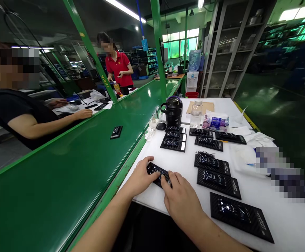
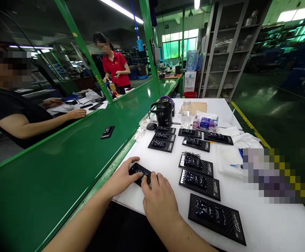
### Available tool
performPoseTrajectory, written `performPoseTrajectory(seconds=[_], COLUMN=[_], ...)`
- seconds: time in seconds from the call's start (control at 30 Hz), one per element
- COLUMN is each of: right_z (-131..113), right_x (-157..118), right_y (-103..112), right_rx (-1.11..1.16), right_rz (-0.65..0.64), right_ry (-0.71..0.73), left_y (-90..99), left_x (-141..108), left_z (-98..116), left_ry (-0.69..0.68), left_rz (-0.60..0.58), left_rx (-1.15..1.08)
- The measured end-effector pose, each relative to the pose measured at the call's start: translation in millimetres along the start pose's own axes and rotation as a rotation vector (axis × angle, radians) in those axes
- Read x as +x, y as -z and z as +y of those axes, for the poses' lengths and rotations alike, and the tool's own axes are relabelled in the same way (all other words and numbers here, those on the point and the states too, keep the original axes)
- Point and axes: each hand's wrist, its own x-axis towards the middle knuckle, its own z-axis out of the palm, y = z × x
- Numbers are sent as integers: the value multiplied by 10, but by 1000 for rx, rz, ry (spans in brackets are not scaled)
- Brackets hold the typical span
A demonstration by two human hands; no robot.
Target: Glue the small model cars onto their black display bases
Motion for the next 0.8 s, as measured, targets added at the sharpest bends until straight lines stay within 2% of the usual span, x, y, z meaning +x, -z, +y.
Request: performPoseTrajectory(seconds=[0.23,0.47,0.57,0.67,0.8], right_z=[-8,-7,-5,0,29], right_x=[19,39,24,-27,-103], right_y=[12,34,21,-10,-1], right_rx=[-10,-20,-18,6,30], right_rz=[-14,-54,-60,-34,86], right_ry=[2,5,3,-3,16], left_y=[-25,44,179,325,417], left_x=[44,-7,-2,47,133], left_z=[56,-19,-33,-10,25], left_ry=[8,-129,-229,-355,-445], left_rz=[7,-33,-111,-240,-334], left_rx=[50,74,79,132,246])
